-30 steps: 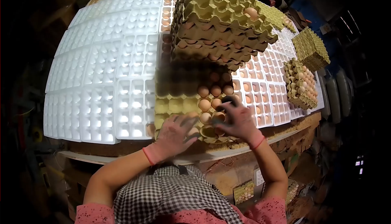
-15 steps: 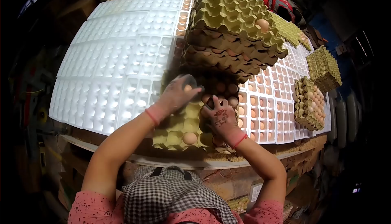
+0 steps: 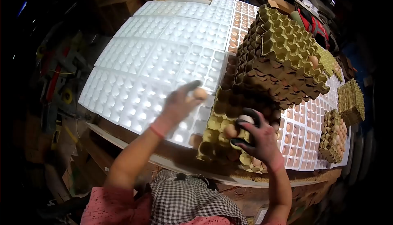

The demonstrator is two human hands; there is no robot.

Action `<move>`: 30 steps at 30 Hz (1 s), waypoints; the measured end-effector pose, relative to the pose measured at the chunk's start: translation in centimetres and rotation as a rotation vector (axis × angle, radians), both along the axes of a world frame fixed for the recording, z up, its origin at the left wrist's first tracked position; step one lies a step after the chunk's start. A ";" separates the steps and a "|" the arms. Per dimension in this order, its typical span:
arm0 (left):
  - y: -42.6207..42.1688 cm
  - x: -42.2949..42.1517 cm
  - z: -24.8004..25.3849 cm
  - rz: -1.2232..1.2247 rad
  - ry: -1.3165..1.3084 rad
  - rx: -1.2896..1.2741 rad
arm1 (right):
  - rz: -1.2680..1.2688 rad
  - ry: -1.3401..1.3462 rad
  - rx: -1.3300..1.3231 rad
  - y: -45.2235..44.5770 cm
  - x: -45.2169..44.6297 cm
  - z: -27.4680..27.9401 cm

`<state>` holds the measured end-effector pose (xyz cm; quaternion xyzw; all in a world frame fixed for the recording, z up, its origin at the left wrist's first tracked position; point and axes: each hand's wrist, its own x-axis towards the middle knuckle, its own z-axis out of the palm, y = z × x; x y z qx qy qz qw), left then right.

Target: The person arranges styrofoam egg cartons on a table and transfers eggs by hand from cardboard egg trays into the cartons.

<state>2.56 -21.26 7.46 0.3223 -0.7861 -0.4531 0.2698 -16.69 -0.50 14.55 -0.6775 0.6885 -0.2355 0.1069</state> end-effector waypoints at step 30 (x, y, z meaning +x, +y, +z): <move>5.4 1.8 22.7 -0.707 0.393 -1.019 | -0.721 0.126 0.282 14.0 2.1 -9.2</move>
